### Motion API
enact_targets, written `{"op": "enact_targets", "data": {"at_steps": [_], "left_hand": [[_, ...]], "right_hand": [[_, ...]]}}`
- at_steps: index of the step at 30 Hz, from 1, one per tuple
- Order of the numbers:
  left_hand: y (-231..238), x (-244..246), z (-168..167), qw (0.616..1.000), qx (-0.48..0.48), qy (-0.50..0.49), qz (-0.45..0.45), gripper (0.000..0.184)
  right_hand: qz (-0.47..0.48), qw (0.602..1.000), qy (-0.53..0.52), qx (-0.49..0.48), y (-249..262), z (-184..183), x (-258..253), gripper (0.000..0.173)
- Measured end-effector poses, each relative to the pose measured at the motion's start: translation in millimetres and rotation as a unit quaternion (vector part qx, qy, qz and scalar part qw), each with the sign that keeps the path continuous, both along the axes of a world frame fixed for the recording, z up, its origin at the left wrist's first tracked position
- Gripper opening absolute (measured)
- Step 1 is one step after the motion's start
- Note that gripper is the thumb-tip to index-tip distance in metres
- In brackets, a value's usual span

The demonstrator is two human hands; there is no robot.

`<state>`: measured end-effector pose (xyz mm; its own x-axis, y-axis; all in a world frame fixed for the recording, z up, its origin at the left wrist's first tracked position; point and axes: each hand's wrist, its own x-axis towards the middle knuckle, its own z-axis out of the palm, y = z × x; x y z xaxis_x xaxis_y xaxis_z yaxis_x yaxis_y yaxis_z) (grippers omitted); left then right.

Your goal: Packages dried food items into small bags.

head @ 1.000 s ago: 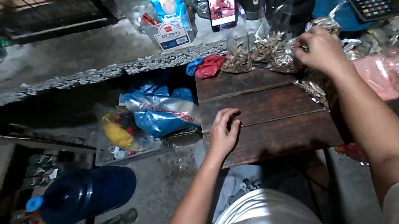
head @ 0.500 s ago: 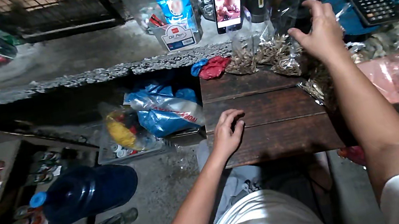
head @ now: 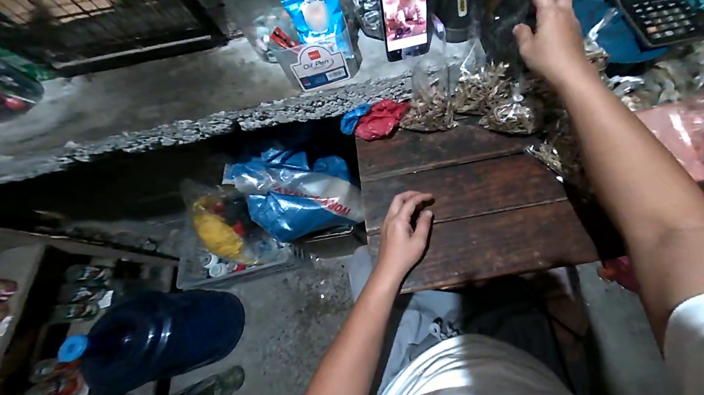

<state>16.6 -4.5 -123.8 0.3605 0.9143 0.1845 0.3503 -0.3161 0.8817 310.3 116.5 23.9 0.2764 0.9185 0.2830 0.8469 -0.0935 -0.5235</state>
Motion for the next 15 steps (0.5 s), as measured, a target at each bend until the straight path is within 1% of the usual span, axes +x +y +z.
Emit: {"op": "enact_targets", "data": {"at_steps": [1,2,5,6,9,12,15], "left_hand": [[0,0,0,1.000,0.001,0.000,0.001,0.029],[-1,0,0,1.000,0.000,0.000,0.002,0.029],[-1,0,1,1.000,0.002,-0.005,0.001,0.029],[0,-1,1,1.000,0.002,-0.005,0.001,0.029],[-1,0,1,1.000,-0.006,-0.004,0.001,0.029],[0,0,0,1.000,-0.004,-0.006,0.000,0.028],[0,0,0,1.000,-0.003,-0.008,0.000,0.028]], "right_hand": [[0.005,1.000,-0.013,-0.009,2,2,-2,0.062],[0.017,0.999,-0.028,-0.018,4,4,-3,0.059],[0.075,0.994,-0.065,-0.040,9,3,-3,0.032],[0.094,0.992,-0.073,-0.041,10,2,-2,0.029],[0.132,0.988,-0.076,-0.018,11,3,1,0.030],[0.122,0.990,-0.066,0.016,7,11,5,0.032],[0.126,0.987,-0.074,0.070,0,29,10,0.032]]}}
